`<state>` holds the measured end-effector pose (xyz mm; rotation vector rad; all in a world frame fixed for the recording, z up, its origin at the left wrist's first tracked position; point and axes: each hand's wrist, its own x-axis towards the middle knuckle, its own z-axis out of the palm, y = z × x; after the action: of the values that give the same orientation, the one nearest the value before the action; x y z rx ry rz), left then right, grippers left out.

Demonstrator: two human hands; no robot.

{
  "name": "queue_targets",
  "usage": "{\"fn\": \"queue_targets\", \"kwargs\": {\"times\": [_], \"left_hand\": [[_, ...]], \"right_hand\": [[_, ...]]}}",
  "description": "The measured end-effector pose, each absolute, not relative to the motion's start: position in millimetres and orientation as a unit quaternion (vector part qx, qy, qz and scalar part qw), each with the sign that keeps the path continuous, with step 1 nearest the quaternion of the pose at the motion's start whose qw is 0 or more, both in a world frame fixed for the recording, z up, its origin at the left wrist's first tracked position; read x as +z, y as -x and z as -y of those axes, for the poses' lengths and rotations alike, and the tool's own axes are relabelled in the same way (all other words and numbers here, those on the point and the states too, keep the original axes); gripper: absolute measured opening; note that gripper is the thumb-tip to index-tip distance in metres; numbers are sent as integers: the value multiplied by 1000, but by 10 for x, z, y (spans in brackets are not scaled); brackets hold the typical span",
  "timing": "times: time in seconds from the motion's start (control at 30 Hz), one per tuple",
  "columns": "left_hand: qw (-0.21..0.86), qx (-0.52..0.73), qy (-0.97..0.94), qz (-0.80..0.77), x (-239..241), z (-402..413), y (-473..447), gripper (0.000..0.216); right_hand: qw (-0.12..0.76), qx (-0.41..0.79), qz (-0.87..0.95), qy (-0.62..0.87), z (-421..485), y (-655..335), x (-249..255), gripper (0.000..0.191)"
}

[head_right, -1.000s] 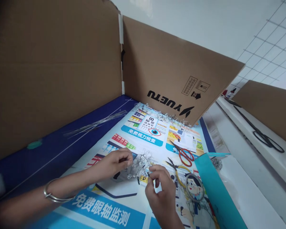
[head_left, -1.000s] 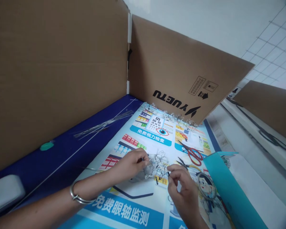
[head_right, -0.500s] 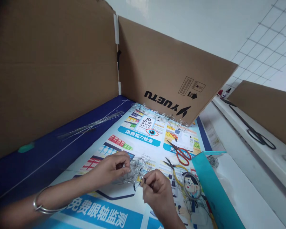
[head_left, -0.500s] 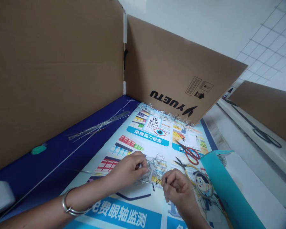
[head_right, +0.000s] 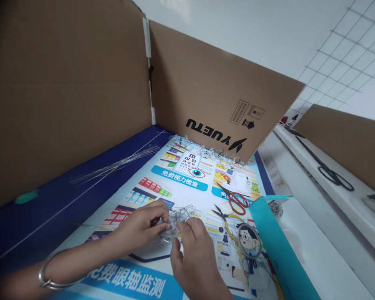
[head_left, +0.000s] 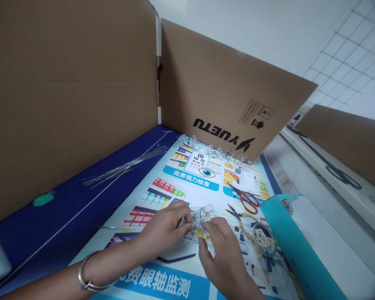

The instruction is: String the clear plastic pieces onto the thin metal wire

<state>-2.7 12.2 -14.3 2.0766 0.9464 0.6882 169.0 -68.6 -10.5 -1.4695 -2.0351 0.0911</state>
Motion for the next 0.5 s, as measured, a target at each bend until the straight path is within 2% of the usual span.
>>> {"fn": "queue_targets", "kwargs": {"times": [0.13,0.3,0.5], "left_hand": [[357,275,-818,-359,-147,-69,22,7],[341,278,-823,-359,-159,-56,25,8],[346,275,-821,-361,-213,-51,31,9]], "right_hand": [[280,-10,767,577,673,-1619,-169,17],[354,-12,726,590,684,-1654,-171,13],[416,76,640,641,705,-1749,-92,16]]}}
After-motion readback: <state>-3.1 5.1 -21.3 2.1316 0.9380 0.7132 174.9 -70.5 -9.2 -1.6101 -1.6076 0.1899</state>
